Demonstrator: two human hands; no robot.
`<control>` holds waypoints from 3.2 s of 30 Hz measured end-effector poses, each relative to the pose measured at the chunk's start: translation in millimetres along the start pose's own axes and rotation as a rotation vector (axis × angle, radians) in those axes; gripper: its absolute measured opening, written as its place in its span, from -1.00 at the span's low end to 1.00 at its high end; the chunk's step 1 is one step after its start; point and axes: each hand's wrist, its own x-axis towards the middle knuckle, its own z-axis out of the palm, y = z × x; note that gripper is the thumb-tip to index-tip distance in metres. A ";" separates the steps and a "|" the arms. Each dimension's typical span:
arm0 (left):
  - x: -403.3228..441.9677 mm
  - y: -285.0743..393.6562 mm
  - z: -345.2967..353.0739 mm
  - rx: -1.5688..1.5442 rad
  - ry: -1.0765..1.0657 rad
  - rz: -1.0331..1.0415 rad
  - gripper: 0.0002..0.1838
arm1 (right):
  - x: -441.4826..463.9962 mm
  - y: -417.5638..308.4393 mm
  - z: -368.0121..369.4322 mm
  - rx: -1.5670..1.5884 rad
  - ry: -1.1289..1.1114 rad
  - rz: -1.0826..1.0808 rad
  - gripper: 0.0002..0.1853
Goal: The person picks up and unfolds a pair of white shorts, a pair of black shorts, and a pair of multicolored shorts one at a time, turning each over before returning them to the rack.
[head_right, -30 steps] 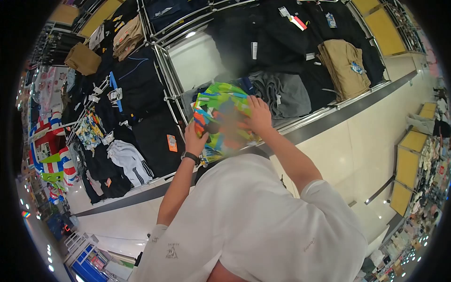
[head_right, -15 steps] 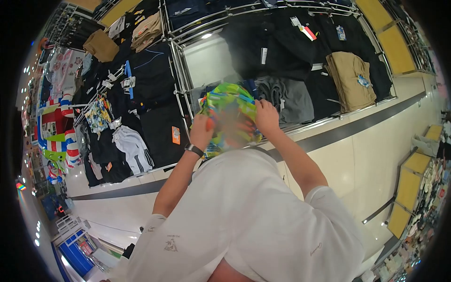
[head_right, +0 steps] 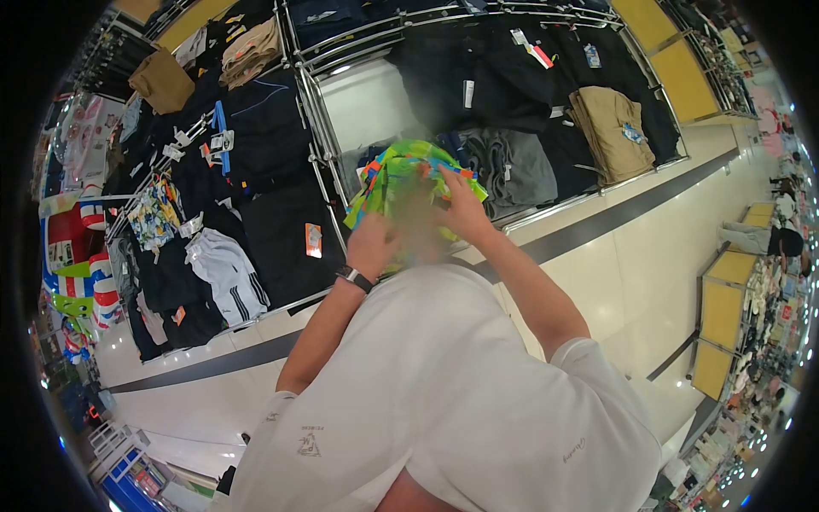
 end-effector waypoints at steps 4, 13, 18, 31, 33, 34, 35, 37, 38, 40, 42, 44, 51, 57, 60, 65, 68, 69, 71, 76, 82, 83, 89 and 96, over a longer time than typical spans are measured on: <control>-9.9 -104.7 35.1 -0.034 0.167 -0.165 -0.72 | -5.7 -3.2 29.3 -0.045 -0.002 0.062 -0.14; 5.2 -192.0 81.9 0.008 0.044 -0.180 -0.59 | -27.8 2.3 62.0 -0.306 -0.120 0.036 -0.32; 15.3 -232.5 122.2 -0.008 -0.031 -0.254 -0.57 | -25.1 7.9 65.3 -0.331 -0.202 0.034 -0.39; 28.6 -185.8 104.6 -0.080 0.066 -0.352 -0.54 | 20.3 34.3 30.6 -0.307 -0.308 -0.012 -0.49; 31.9 -157.9 93.7 -0.055 0.045 -0.344 -0.57 | 27.2 42.9 18.1 -0.310 -0.341 -0.077 -0.50; 35.2 -145.2 88.7 -0.039 0.033 -0.339 -0.59 | 30.2 43.9 10.6 -0.253 -0.371 -0.031 -0.51; 39.0 -132.8 83.4 -0.023 0.019 -0.334 -0.60 | 33.7 48.1 4.6 -0.241 -0.374 -0.032 -0.51; 45.1 -117.2 84.3 0.006 -0.013 -0.331 -0.62 | 39.0 53.2 -8.5 -0.199 -0.401 -0.106 -0.51; 47.3 -115.5 91.0 0.060 -0.003 -0.332 -0.63 | 41.3 55.7 -14.0 -0.166 -0.423 -0.108 -0.48; 49.1 -106.4 106.8 0.121 0.085 -0.290 -0.66 | 43.1 63.8 -16.4 0.005 -0.467 -0.004 -0.44; 48.1 -6.8 46.2 0.021 0.084 -0.359 -0.66 | 45.1 73.7 -17.5 0.187 -0.495 0.096 -0.29; 51.0 35.9 33.1 0.096 -0.039 -0.341 -0.59 | 49.5 74.5 -24.5 0.169 -0.461 0.063 -0.25; 36.8 13.0 74.9 0.113 0.037 -0.345 -0.56 | 70.7 84.3 -41.1 0.119 -0.375 -0.042 -0.19; 24.7 -2.0 64.2 0.029 0.054 -0.250 -0.57 | 80.8 52.0 -37.6 0.057 -0.383 -0.178 -0.14; 24.7 23.5 32.4 -0.037 0.016 -0.206 -0.56 | 82.5 26.4 -33.7 -0.008 -0.438 -0.270 -0.11; 19.9 27.8 2.4 -0.094 -0.046 -0.160 -0.51 | 88.2 18.9 -10.6 -0.040 -0.513 -0.299 -0.10; 9.6 -8.9 22.7 -0.109 0.006 -0.237 -0.47 | 94.6 16.4 2.6 -0.032 -0.564 -0.177 -0.17; 8.0 -18.2 28.8 -0.135 0.026 -0.278 -0.47 | 97.9 17.7 8.5 -0.035 -0.567 -0.178 -0.17; 6.9 -41.7 45.3 -0.165 0.048 -0.321 -0.46 | 104.3 29.2 24.8 -0.075 -0.527 -0.136 -0.20; 10.8 -105.1 68.3 -0.399 0.172 -0.447 -0.56 | 125.6 75.5 69.0 -0.144 -0.491 -0.180 -0.18; 3.6 -77.1 53.9 -0.274 0.234 -0.420 -0.63 | 149.5 103.9 95.1 -0.176 -0.534 -0.375 -0.24; 2.5 -71.2 55.4 -0.142 0.161 -0.346 -0.63 | 150.9 106.6 96.3 -0.184 -0.542 -0.429 -0.26; 5.6 -5.0 30.4 0.000 0.018 -0.095 -0.75 | 110.7 83.3 18.5 -0.139 -0.480 -0.491 -0.40; -2.1 11.3 11.4 0.001 -0.100 0.127 -0.72 | 37.9 10.6 -79.3 -0.196 -0.662 -0.191 -0.48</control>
